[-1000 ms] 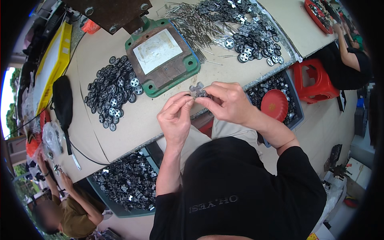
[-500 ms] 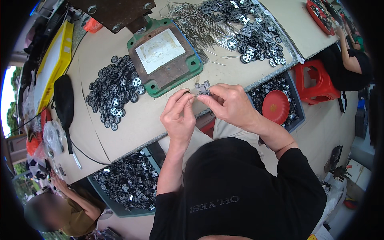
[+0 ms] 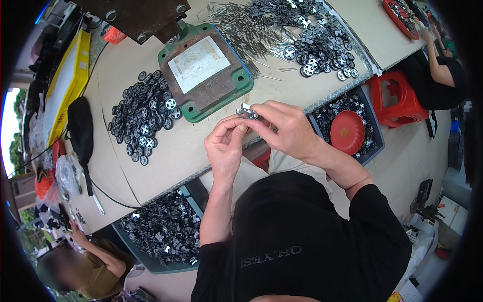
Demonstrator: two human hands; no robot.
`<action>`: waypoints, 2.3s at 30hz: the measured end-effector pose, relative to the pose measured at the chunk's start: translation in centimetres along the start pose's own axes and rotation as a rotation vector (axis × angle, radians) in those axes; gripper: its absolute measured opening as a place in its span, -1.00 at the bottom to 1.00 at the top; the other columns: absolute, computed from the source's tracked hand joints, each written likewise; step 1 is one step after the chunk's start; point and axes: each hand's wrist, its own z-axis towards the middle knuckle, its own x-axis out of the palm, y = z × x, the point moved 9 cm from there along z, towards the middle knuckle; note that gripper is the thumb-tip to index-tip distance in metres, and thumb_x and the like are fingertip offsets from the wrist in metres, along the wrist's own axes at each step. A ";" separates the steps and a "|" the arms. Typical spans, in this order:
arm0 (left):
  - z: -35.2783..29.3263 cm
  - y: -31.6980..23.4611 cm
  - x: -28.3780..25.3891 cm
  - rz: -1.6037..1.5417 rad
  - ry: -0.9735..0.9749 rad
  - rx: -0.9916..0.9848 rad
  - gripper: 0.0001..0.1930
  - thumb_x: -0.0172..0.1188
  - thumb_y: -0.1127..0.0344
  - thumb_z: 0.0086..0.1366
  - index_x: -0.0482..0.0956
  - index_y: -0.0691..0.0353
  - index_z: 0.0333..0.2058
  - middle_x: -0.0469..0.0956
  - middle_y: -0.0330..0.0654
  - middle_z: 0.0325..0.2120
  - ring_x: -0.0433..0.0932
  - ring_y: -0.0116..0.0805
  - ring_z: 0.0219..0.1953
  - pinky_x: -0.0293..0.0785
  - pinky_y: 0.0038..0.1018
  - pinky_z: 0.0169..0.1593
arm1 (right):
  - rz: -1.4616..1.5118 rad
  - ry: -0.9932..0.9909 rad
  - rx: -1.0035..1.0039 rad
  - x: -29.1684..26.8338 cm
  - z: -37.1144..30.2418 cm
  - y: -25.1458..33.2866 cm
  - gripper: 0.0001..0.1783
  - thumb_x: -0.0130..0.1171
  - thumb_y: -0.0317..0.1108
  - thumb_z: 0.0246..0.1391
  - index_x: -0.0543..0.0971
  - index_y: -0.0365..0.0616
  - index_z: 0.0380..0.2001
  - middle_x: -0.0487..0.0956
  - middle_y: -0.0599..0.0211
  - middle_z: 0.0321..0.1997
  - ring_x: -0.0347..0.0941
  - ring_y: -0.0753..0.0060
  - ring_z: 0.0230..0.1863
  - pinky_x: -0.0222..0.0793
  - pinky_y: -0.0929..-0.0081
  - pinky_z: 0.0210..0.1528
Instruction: Manually assemble small metal and plastic parts into a housing at a manufacturing workstation.
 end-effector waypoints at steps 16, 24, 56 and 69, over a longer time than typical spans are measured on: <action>-1.1 -0.2 -0.3 -0.169 -0.043 0.008 -0.63 0.18 0.61 0.08 0.44 0.42 -0.08 0.53 -0.03 -0.23 0.54 -0.41 -0.28 0.48 -0.55 -0.17 | 0.438 -0.072 0.073 0.1 0.4 -2.6 -0.85 0.16 -0.48 -0.05 0.51 -0.32 -0.37 0.47 0.37 -0.46 0.38 0.60 -0.43 0.29 0.65 -0.38; -1.5 0.4 -0.4 -0.226 -0.070 -0.054 -0.64 0.16 0.63 0.08 0.43 0.45 -0.09 0.53 0.00 -0.24 0.55 -0.38 -0.31 0.49 -0.53 -0.15 | 0.492 -0.034 0.083 0.8 -0.1 -3.3 -0.85 0.13 -0.46 -0.01 0.50 -0.31 -0.35 0.48 0.38 -0.47 0.36 0.61 -0.47 0.29 0.67 -0.39; -1.1 0.1 1.3 -0.481 0.174 -0.217 -0.86 0.15 0.51 0.13 0.50 0.42 -0.31 0.55 -0.05 -0.48 0.54 -0.42 -0.50 0.49 -0.62 -0.39 | 1.161 0.307 0.486 4.5 -2.0 -6.7 -0.78 0.03 -0.45 0.12 0.49 -0.37 -0.21 0.51 0.31 -0.48 0.44 0.61 -0.52 0.37 0.65 -0.46; -1.1 0.7 0.8 -0.555 0.181 -0.254 -0.80 0.13 0.45 0.17 0.49 0.40 -0.23 0.54 -0.07 -0.45 0.54 -0.41 -0.46 0.50 -0.58 -0.35 | 0.948 0.191 0.385 3.1 -1.5 -6.1 -0.81 0.06 -0.46 0.09 0.51 -0.37 -0.26 0.51 0.34 -0.49 0.43 0.62 -0.50 0.37 0.68 -0.43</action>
